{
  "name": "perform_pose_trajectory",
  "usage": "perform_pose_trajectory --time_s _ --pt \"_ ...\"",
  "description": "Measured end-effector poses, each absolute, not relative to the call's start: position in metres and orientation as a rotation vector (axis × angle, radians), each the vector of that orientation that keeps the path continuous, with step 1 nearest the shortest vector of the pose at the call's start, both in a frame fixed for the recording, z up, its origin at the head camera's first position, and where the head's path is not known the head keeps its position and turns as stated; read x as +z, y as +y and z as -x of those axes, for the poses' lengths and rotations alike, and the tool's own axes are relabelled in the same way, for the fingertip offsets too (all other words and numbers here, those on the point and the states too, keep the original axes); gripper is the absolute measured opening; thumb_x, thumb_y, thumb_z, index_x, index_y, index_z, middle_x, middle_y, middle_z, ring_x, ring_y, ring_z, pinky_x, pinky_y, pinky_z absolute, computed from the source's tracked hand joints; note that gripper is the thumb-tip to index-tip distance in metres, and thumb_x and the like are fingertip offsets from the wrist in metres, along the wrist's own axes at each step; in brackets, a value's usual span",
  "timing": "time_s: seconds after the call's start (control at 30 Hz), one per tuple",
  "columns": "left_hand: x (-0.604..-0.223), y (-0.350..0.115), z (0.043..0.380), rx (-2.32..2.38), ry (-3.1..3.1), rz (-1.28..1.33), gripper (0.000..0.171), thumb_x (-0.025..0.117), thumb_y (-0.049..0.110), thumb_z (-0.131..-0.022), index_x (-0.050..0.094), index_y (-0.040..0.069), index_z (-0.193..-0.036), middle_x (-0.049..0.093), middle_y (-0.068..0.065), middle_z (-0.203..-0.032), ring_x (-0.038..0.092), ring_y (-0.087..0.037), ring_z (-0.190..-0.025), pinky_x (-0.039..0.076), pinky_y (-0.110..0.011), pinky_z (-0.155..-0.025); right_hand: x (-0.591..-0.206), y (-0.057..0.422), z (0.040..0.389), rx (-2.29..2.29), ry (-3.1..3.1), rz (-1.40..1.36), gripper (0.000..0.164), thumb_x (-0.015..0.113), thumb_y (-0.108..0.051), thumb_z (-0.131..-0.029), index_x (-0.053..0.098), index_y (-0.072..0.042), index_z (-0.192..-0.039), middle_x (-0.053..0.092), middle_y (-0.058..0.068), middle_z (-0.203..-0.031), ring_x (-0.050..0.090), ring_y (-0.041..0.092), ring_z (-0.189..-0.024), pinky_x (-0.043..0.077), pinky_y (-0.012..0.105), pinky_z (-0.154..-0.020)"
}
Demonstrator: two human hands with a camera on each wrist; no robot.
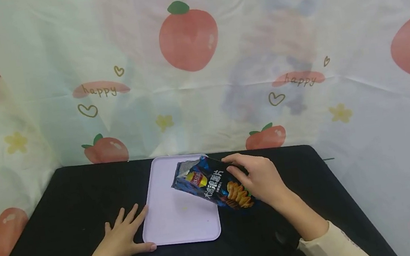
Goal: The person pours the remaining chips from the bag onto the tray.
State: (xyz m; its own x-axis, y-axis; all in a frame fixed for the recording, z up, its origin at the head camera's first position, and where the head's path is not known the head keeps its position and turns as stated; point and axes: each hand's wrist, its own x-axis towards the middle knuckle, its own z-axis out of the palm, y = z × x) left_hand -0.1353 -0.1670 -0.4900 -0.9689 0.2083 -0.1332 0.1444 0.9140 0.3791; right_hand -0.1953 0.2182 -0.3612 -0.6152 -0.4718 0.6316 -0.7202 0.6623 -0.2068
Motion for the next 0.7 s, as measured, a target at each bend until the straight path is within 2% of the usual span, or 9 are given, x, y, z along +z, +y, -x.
perform_pose_trajectory --time_s 0.07,0.17,0.3,0.4,0.57,0.7 --pt "-0.490 -0.167 0.135 0.561 2.904 -0.268 0.115 0.077 0.075 -0.062 0.037 0.022 -0.156 0.031 -0.019 -0.161 0.017 -0.058 -0.145 0.011 -0.088 -0.097 -0.358 0.213 0.196 0.562 -2.352 -0.963 0.031 0.076 -0.012 -0.087 0.072 -0.019 -0.117 0.074 -0.007 -0.098 0.056 -0.001 -0.066 0.042 0.020 -0.058" --pt "-0.491 -0.166 0.135 0.565 2.899 -0.263 0.114 0.077 0.075 -0.062 0.037 0.022 -0.156 0.030 -0.019 -0.161 0.017 -0.057 -0.145 0.011 -0.088 -0.097 -0.353 0.206 0.198 0.521 -2.372 -1.003 0.029 0.075 -0.016 -0.089 0.072 -0.019 -0.118 0.074 -0.006 -0.103 0.060 0.000 -0.069 0.047 0.025 -0.059" --pt "-0.490 -0.166 0.135 0.565 2.890 -0.257 0.114 0.077 0.075 -0.063 0.037 0.022 -0.155 0.030 -0.019 -0.161 0.016 -0.058 -0.145 0.011 -0.087 -0.098 -0.347 0.198 0.201 0.509 -2.362 -1.039 0.031 0.077 -0.015 -0.088 0.071 -0.018 -0.119 0.073 -0.007 -0.093 0.057 0.000 -0.063 0.046 0.024 -0.055" --pt "-0.489 -0.165 0.135 0.568 2.890 -0.257 0.114 0.078 0.074 -0.063 0.038 0.021 -0.155 0.030 -0.019 -0.161 0.016 -0.058 -0.145 0.010 -0.088 -0.097 -0.343 0.192 0.203 0.512 -2.359 -1.067 0.031 0.076 -0.015 -0.088 0.070 -0.018 -0.118 0.073 -0.007 -0.091 0.056 0.000 -0.060 0.044 0.023 -0.054" --pt "-0.487 -0.165 0.135 0.565 2.888 -0.249 0.114 0.078 0.074 -0.063 0.037 0.021 -0.155 0.030 -0.020 -0.161 0.015 -0.059 -0.145 0.009 -0.088 -0.097 -0.338 0.182 0.207 0.478 -2.371 -1.146 0.027 0.073 -0.017 -0.091 0.070 -0.020 -0.118 0.075 -0.004 -0.107 0.065 0.003 -0.068 0.049 0.025 -0.058" --pt "-0.487 -0.165 0.135 0.562 2.886 -0.247 0.114 0.077 0.074 -0.063 0.037 0.021 -0.155 0.030 -0.020 -0.161 0.015 -0.059 -0.145 0.009 -0.088 -0.097 -0.333 0.176 0.210 0.428 -2.355 -1.207 0.026 0.072 -0.018 -0.093 0.069 -0.019 -0.119 0.075 -0.005 -0.109 0.067 0.006 -0.069 0.051 0.026 -0.059"
